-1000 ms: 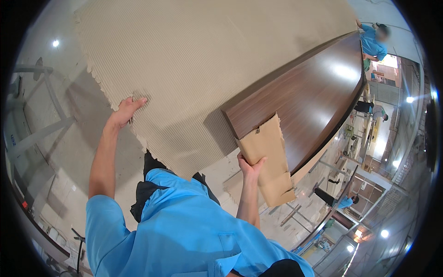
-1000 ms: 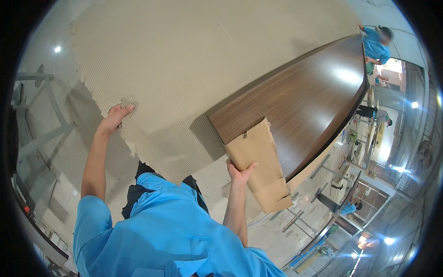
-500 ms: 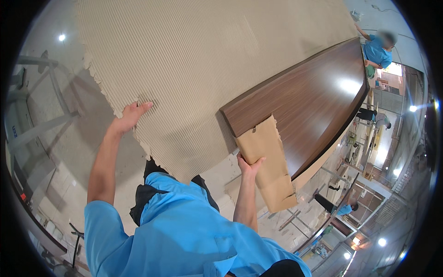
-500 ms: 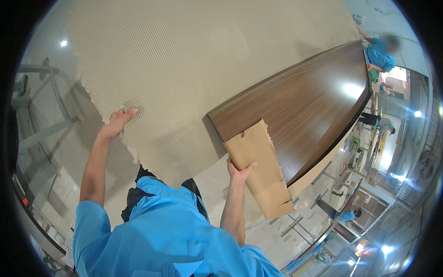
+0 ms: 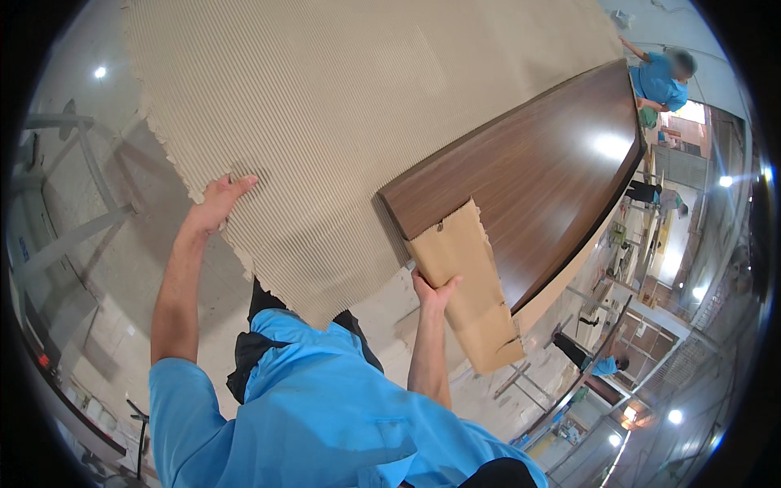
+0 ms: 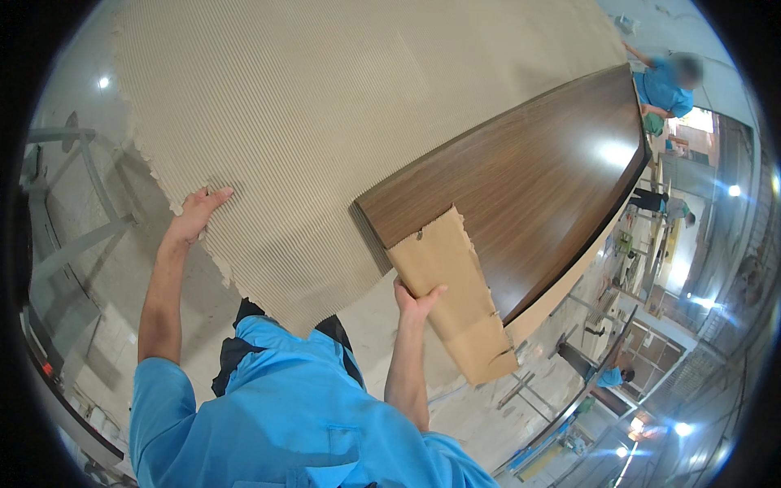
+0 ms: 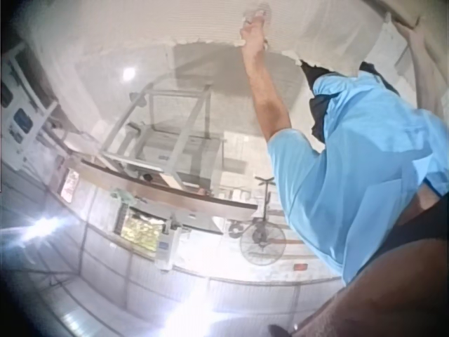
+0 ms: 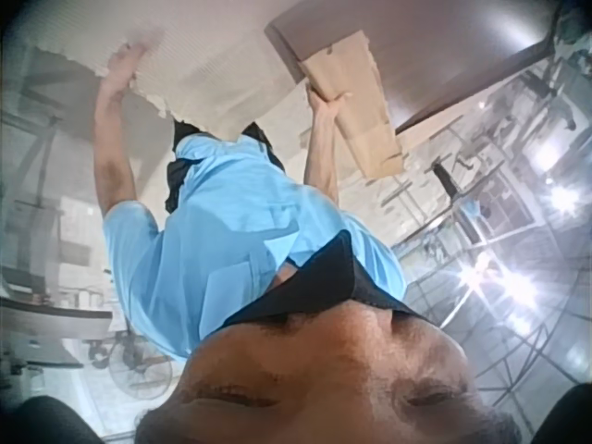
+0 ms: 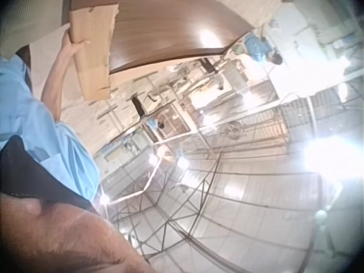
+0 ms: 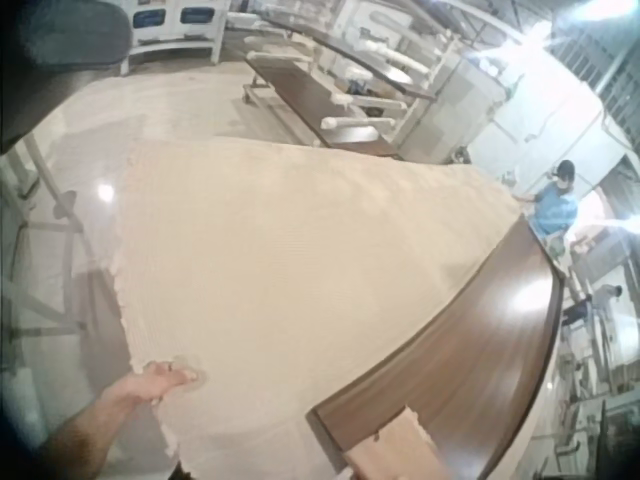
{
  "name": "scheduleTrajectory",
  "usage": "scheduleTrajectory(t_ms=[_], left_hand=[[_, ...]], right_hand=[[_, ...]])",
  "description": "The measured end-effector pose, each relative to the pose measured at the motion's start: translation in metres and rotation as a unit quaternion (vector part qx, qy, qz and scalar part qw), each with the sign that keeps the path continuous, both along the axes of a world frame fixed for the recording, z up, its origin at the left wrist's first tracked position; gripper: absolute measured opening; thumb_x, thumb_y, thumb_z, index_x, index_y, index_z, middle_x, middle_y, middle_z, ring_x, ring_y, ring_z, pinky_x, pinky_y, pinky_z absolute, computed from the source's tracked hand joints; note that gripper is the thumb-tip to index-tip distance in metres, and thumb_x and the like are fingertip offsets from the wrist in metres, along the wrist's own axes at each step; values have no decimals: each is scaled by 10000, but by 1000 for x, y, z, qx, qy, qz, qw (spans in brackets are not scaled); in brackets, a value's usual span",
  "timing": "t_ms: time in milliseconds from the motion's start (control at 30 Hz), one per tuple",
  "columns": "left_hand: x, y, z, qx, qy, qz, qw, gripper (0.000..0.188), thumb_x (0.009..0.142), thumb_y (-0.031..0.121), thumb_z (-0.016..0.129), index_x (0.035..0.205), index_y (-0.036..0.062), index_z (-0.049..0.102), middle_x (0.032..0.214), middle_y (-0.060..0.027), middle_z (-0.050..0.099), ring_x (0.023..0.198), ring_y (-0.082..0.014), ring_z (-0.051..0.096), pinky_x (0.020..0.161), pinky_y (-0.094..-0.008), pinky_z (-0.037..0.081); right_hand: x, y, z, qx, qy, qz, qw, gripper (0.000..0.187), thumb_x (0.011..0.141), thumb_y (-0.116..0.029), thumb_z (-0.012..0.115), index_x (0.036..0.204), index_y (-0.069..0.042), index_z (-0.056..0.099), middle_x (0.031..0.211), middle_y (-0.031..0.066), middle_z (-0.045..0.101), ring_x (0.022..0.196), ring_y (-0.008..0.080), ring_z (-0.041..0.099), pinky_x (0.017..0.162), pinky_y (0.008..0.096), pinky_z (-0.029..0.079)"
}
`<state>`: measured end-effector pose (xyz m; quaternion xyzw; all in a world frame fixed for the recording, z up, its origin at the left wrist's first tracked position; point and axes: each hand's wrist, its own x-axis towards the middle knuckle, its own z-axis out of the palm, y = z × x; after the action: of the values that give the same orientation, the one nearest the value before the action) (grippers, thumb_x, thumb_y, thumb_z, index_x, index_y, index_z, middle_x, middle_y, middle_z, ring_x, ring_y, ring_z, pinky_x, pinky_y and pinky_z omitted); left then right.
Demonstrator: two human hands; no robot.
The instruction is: The person lifts and positions a large corrugated cardboard sheet over a wooden panel on a workbench, then folds and smooths the cardboard to cover the panel. Another worker assists by holding the panel and adjusting the cardboard at the far end.
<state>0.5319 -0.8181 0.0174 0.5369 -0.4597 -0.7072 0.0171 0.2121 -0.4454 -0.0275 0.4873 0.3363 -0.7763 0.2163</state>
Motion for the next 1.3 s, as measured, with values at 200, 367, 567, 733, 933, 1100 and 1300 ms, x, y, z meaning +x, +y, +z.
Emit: scheduleTrajectory(t_ms=[200, 367, 567, 733, 933, 1100, 1300], left_hand=[[-17, 9, 17, -65, -37, -68, 995, 705, 923, 486, 620, 1354, -57, 495, 1283, -159, 601, 1181, -253, 554, 1003, -334, 430], [-23, 21, 13, -59, -1, -34, 998, 716, 924, 464, 634, 1369, -71, 472, 1326, -184, 560, 1220, -261, 516, 1048, -337, 389], [-23, 25, 3, -24, -30, -2, 999, 732, 929, 436, 640, 1406, -73, 419, 1367, -202, 521, 1267, -272, 472, 1083, -343, 358], [-19, 29, -4, -20, -28, 0, 999, 753, 919, 431, 662, 1417, -72, 404, 1384, -199, 505, 1268, -268, 472, 1075, -337, 367], [-11, 35, -16, 1, -13, 27, 1000, 790, 916, 415, 668, 1387, -147, 374, 1349, -251, 517, 1248, -292, 496, 1078, -350, 374], [-12, 35, -19, 20, -25, 18, 999, 732, 926, 420, 659, 1381, -105, 427, 1375, -205, 512, 1271, -245, 475, 1081, -334, 360], [-11, 34, -32, 13, 5, 22, 1000, 745, 913, 417, 666, 1416, -67, 406, 1405, -208, 485, 1287, -272, 456, 1097, -347, 340]], right_hand=[[-6, 5, -13, -19, 46, 9, 999, 658, 873, -677, 557, 1323, -199, 512, 1280, 31, 568, 1168, 268, 522, 971, 461, 443], [-9, 10, -22, -12, 20, -20, 1000, 677, 865, -677, 580, 1332, -194, 495, 1300, 60, 542, 1159, 272, 521, 970, 443, 450], [-11, 6, -22, -1, 36, -28, 999, 691, 857, -705, 563, 1317, -193, 503, 1255, 61, 562, 1099, 261, 533, 947, 434, 457], [-12, 3, -21, 20, 33, -32, 999, 688, 859, -715, 546, 1302, -190, 515, 1217, 53, 578, 1051, 242, 544, 911, 419, 463], [-14, 7, -25, 31, 26, -29, 999, 670, 862, -702, 558, 1291, -189, 524, 1205, 45, 580, 1045, 232, 542, 890, 410, 465], [-15, 7, -23, 51, 9, -39, 998, 669, 856, -711, 557, 1279, -194, 530, 1200, 35, 581, 1042, 237, 542, 895, 407, 467], [-13, 10, -22, 21, 24, -27, 999, 683, 852, -717, 560, 1294, -198, 527, 1261, 38, 567, 1088, 244, 540, 921, 411, 471]])
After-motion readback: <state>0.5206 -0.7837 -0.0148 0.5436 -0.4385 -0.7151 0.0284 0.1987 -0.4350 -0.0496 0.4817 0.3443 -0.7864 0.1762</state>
